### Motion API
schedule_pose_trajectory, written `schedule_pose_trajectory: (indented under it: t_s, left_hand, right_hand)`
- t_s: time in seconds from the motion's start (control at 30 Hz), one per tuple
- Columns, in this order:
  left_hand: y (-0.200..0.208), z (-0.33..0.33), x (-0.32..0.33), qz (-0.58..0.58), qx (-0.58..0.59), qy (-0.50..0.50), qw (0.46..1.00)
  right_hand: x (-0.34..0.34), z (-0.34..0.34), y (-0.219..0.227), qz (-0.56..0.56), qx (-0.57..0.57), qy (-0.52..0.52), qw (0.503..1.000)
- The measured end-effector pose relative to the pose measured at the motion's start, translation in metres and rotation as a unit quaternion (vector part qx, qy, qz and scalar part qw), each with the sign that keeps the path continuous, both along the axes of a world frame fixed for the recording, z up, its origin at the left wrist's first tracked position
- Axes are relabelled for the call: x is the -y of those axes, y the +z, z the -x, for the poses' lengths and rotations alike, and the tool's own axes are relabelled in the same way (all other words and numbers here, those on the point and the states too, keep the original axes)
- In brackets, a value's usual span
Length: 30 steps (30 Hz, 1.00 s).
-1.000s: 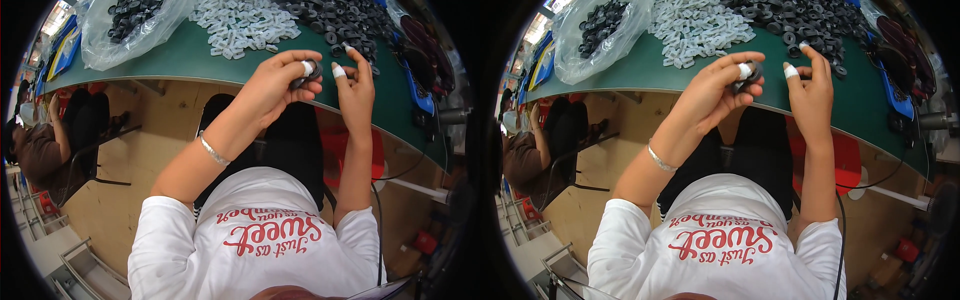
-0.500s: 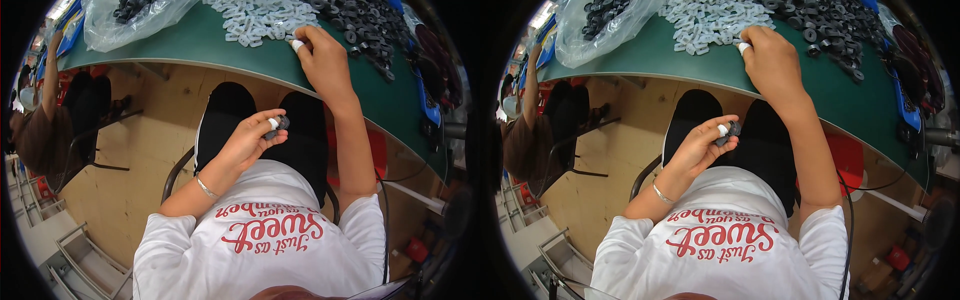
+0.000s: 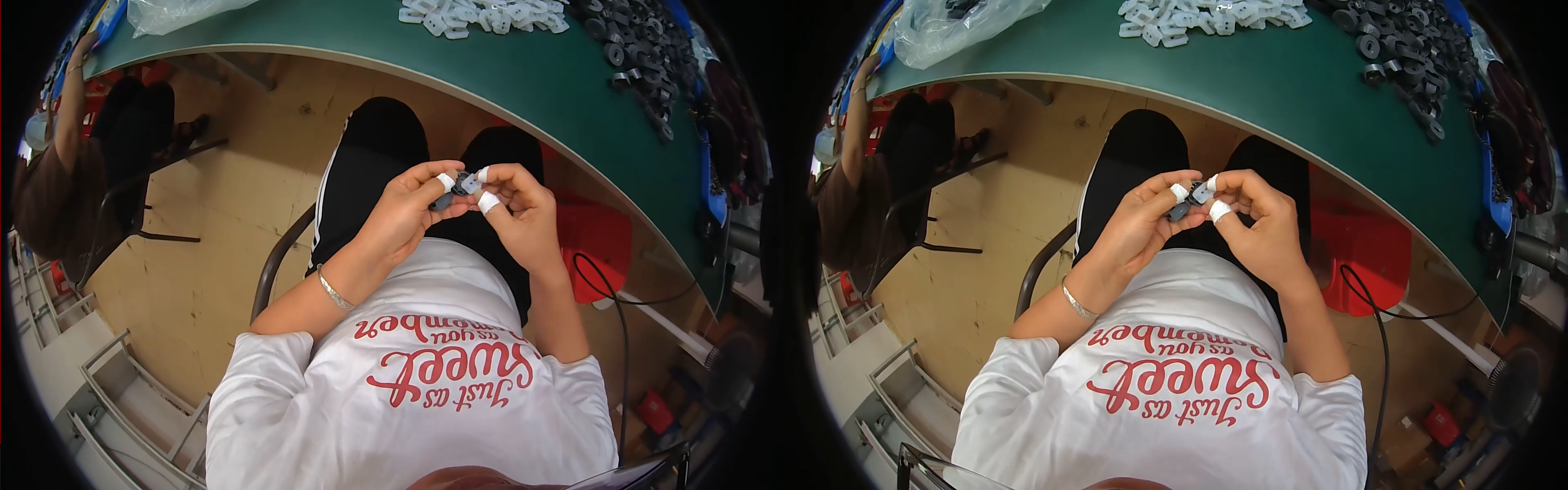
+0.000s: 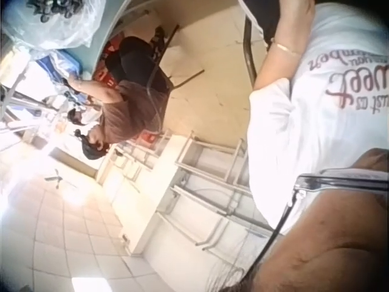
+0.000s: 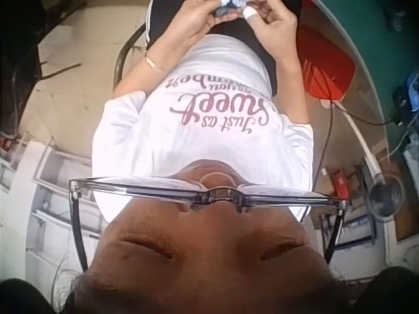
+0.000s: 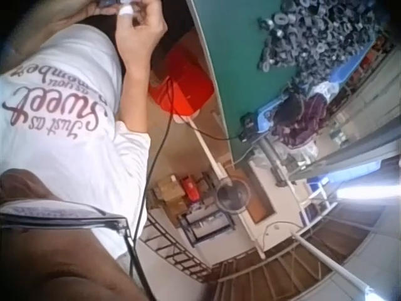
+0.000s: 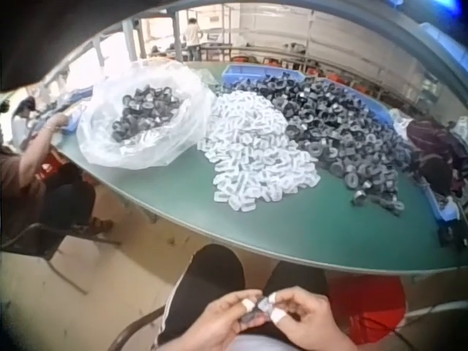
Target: The person assembles small components by picking up plastic parts from the table and fitting them together by hand.
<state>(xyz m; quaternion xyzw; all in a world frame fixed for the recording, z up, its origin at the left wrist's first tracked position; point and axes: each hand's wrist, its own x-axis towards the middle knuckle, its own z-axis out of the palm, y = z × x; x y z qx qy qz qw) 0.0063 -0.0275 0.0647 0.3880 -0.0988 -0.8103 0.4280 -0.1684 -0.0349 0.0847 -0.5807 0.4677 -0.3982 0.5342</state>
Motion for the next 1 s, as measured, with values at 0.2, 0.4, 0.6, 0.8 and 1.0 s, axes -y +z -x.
schedule_pose_trajectory:
  t_s: [0.2,0.4,0.6,0.8,1.0]
  left_hand:
    - [-0.020,0.005,-0.011,0.017,0.032,-0.001,0.999]
    - [-0.019,0.011,-0.014,0.013,-0.004,0.044,0.999]
    - [-0.019,0.016,-0.017,0.031,-0.007,0.077,0.997]
    - [-0.024,0.019,-0.017,0.042,0.005,0.087,0.995]
    - [-0.030,0.019,-0.018,0.025,0.014,0.089,0.996]
  right_hand:
    - [-0.006,-0.012,-0.011,0.014,-0.035,-0.065,0.997]
    - [-0.008,-0.014,-0.014,0.037,-0.047,-0.100,0.993]
    - [-0.011,-0.014,-0.026,-0.056,-0.021,-0.128,0.990]
    - [-0.006,-0.012,-0.029,-0.212,0.119,-0.152,0.958]
    - [-0.003,-0.014,-0.035,-0.353,0.258,-0.153,0.886]
